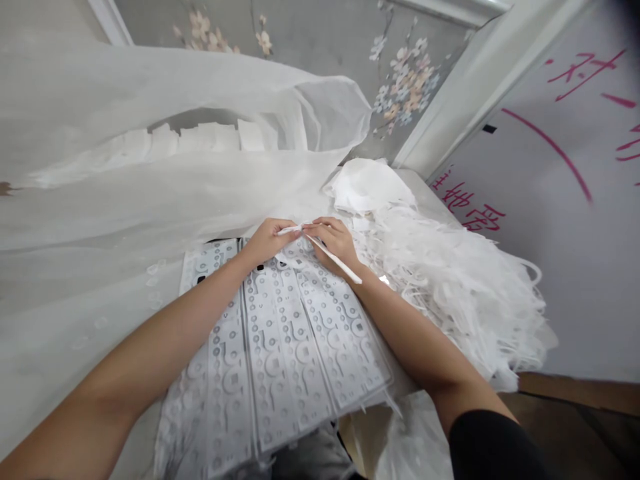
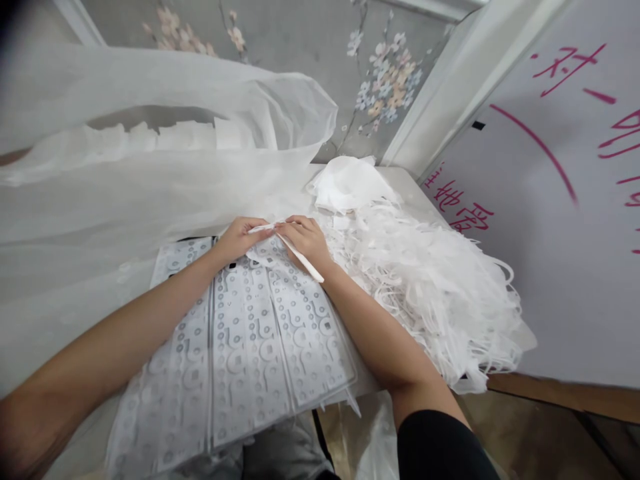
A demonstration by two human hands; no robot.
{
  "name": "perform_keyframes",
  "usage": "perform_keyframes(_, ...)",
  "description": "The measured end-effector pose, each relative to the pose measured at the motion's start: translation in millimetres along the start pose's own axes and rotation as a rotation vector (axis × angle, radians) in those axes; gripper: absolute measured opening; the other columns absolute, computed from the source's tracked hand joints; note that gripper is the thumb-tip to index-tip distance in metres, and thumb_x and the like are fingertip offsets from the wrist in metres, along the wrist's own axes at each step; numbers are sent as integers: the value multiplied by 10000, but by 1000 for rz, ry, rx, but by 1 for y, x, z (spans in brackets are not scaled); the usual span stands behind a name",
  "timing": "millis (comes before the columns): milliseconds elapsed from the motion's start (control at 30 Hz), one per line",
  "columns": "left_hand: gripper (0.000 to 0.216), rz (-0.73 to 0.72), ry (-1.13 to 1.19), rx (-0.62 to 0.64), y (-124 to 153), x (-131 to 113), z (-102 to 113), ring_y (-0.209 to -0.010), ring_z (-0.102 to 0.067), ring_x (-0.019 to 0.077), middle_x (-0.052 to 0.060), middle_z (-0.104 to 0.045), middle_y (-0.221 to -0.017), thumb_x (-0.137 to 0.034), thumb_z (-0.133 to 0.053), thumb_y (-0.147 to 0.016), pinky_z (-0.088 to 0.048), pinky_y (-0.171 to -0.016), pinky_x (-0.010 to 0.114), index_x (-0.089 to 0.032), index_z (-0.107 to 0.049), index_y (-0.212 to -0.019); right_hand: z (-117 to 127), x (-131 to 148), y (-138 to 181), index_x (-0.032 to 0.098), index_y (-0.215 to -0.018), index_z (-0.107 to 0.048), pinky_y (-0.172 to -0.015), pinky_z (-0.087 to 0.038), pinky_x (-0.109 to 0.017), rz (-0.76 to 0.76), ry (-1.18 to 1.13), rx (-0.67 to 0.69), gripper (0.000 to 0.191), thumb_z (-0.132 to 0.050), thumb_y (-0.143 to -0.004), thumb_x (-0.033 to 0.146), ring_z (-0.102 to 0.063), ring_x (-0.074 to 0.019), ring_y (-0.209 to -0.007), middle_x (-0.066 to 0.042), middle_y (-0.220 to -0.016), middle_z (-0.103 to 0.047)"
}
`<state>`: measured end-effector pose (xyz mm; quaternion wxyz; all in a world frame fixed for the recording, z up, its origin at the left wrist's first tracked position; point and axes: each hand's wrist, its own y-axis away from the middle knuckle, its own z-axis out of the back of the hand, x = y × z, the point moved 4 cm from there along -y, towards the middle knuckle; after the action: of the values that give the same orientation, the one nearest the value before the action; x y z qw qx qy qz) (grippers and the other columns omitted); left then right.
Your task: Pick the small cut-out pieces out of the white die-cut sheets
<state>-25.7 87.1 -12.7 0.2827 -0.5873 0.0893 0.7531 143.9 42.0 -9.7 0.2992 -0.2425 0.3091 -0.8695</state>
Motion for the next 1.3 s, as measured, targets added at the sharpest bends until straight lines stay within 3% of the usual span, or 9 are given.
perform_keyframes(167, 341, 12, 20, -5, 0, -1, 0, -656, -496, 129, -13, -550, -671, -463, -628, -863, -374, -628, 239, -141, -668, -759, -2, 1, 0, 271, -1104, -700, -909, -483, -416, 24, 60, 12, 266, -501, -960, 168, -629, -239, -1063, -23, -1123, -750)
perform_keyframes(533, 322, 90, 45, -11, 1, 3, -1, -630, -524, 128, 2, -607, -703, -446, -662, -820, -377, -590, 232, -126, -696, -811, 12, -19, 3, 261, -1052, -701, -941, -550, -400, -308, -146, -247, 192, -555, -967, 351, -670, -234, -1012, -52, -1043, -749)
perform_keyframes(767, 351, 116, 58, -10, -1, 11, -1, -572, -481, 119, -20, -537, -628, -480, -650, -823, -336, -537, 227, -134, -649, -768, 34, 3, -2, 262, -977, -714, -1035, -502, -441, -294, -243, -276, 133, -619, -933, 344, -656, -238, -1077, -58, -1048, -753)
perform_keyframes(833, 339, 96, 67, -32, -2, 9, 0, -613, -506, 127, -18, -554, -667, -478, -643, -829, -361, -566, 226, -141, -641, -793, 43, 11, -1, 264, -955, -725, -1007, -513, -443, -330, -239, -253, 128, -648, -913, 357, -671, -240, -1037, -51, -1023, -758)
perform_keyframes(933, 361, 59, 85, -42, -1, 5, 2, -766, -586, 160, 13, -644, -870, -466, -666, -812, -433, -672, 233, -156, -648, -996, 50, 19, 10, 256, -941, -748, -855, -559, -382, -442, -304, -117, 150, -684, -887, 380, -704, -216, -887, -36, -941, -767)
perform_keyframes(1067, 586, 51, 43, 71, 0, 5, 1, -910, -633, 207, 56, -670, -1060, -396, -764, -730, -482, -775, 279, -173, -578, -1239, 46, 23, 31, 246, -925, -772, -628, -531, -291, -595, -431, 34, 194, -723, -855, 419, -685, -177, -689, -18, -802, -763)
perform_keyframes(1200, 656, -20, -47, 126, 1, 2, 2, -1172, -590, 276, 95, -613, -1304, -346, -801, -688, -442, -1002, 365, -198, -575, -1285, 31, 24, 37, 238, -916, -779, -593, -509, -267, -562, -471, 122, 220, -729, -846, 441, -666, -162, -658, -21, -787, -761)
perform_keyframes(1300, 685, -39, -59, 156, 1, 0, 4, -1271, -542, 288, 97, -569, -1392, -369, -801, -704, -399, -1079, 381, -210, -564, -1327, 23, 24, 37, 237, -914, -782, -562, -485, -247, -542, -476, 184, 221, -723, -852, 441, -653, -143, -635, -18, -813, -770)
